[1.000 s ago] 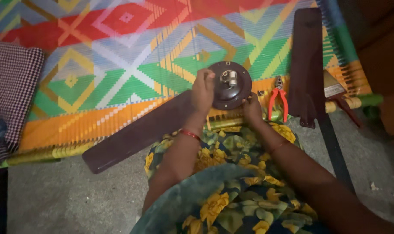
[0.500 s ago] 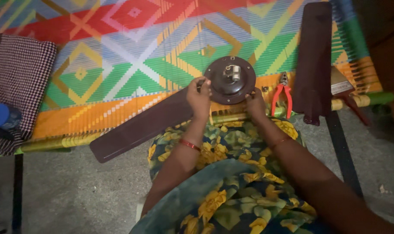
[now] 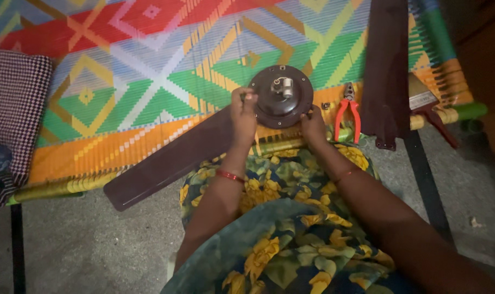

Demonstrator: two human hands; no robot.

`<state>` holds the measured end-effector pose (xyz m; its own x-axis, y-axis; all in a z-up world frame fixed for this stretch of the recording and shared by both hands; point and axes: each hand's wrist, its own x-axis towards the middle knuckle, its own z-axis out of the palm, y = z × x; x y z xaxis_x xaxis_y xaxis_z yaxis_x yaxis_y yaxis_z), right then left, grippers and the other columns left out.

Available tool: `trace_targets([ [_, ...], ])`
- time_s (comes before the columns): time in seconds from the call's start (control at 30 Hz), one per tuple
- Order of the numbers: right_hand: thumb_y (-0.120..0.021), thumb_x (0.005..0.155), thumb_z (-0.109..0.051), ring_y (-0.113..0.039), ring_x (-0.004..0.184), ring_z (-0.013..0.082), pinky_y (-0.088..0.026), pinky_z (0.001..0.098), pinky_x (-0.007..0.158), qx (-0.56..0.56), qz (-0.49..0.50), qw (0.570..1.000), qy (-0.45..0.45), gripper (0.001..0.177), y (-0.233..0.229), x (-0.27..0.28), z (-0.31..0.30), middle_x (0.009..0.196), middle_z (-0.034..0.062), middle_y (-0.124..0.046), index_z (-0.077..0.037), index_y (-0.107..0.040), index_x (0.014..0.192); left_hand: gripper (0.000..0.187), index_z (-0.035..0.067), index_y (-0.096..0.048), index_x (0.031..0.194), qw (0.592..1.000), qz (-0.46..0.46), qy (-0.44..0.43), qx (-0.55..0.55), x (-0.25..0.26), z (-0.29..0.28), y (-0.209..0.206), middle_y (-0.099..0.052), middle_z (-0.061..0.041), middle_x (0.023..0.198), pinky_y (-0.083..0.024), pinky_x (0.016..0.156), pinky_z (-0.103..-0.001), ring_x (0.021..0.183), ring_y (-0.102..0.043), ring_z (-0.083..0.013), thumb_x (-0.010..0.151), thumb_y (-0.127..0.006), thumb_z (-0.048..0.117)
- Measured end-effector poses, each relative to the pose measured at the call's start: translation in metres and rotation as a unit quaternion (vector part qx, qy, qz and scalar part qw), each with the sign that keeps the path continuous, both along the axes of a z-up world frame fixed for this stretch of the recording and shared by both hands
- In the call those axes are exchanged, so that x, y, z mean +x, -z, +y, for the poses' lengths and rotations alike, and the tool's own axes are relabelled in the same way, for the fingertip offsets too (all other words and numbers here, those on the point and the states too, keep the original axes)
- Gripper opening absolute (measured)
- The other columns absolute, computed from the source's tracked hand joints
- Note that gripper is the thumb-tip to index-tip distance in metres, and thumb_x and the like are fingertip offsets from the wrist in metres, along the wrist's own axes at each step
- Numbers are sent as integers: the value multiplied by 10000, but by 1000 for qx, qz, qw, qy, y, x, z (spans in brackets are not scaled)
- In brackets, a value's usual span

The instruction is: The person attaches fan blades to the motor housing using a screwdriver. They tighten screws on each blade and rotate the assembly to access different mounting points.

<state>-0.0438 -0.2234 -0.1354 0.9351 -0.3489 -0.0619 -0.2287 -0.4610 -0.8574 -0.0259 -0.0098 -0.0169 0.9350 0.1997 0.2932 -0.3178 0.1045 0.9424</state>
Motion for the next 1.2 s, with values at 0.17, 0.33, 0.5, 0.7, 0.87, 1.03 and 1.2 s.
trace_targets([
  [0.17, -628, 971, -214, -701, 1035, 318, -532, 424, 905, 44, 35, 998, 1, 459, -1, -1, 0, 1143, 196, -713, -51, -520, 1386, 67, 83, -549, 1065, 999, 34, -16, -30, 9, -3, 6, -556, -8, 908, -483, 772, -282, 824, -585, -123, 1041, -533, 144],
  [0.33, -637, 986, -172, -689, 1060, 305, -523, 417, 921, 35, -9, 999, -15, 449, 4, 1, -2, 1199, 199, -700, -36, -511, 1395, 170, 98, -541, 959, 994, 79, -3, -80, 15, 2, 14, -484, 32, 750, -376, 542, -235, 665, -462, -59, 1087, -535, 210],
  [0.5, -592, 986, -154, -699, 783, 238, -591, 372, 652, 156, 95, 983, 13, 469, -3, 2, 0, 1097, 147, -671, -64, -459, 1426, 310, 108, -477, 856, 985, 73, -12, -156, 29, 2, 26, -394, 77, 700, -297, 518, -234, 606, -345, -39, 1124, -551, 243],
  [0.7, -598, 988, -149, -692, 731, 207, -586, 330, 605, 133, 94, 987, 11, 476, 2, 2, -2, 1066, 129, -674, -73, -466, 1439, 313, 94, -508, 809, 993, 75, -47, -80, 35, 2, 34, -401, 85, 719, -313, 558, -251, 657, -359, -36, 1072, -570, 254],
  [0.87, -626, 1004, -138, -700, 849, 177, -574, 303, 683, 97, 48, 994, 0, 474, 13, 3, -4, 1071, 136, -701, -54, -475, 1446, 355, 111, -479, 770, 996, 43, -25, -68, 40, 2, 32, -404, 81, 701, -304, 553, -259, 644, -354, -33, 1082, -576, 251],
  [1.03, -586, 1009, -113, -680, 795, 185, -580, 313, 616, 196, 79, 977, 7, 467, 3, 5, -2, 1108, 131, -670, -60, -437, 1448, 350, 128, -496, 745, 990, 99, 16, -101, 39, 6, 23, -403, 85, 652, -277, 514, -265, 580, -354, -37, 1067, -561, 249],
  [1.2, -572, 1003, -121, -656, 740, 225, -561, 334, 611, 198, 119, 973, 23, 472, 5, 4, -3, 1133, 121, -660, -81, -421, 1449, 381, 147, -484, 716, 988, 105, 65, -98, 36, 9, 19, -393, 76, 640, -267, 517, -263, 570, -338, -46, 1068, -582, 257],
])
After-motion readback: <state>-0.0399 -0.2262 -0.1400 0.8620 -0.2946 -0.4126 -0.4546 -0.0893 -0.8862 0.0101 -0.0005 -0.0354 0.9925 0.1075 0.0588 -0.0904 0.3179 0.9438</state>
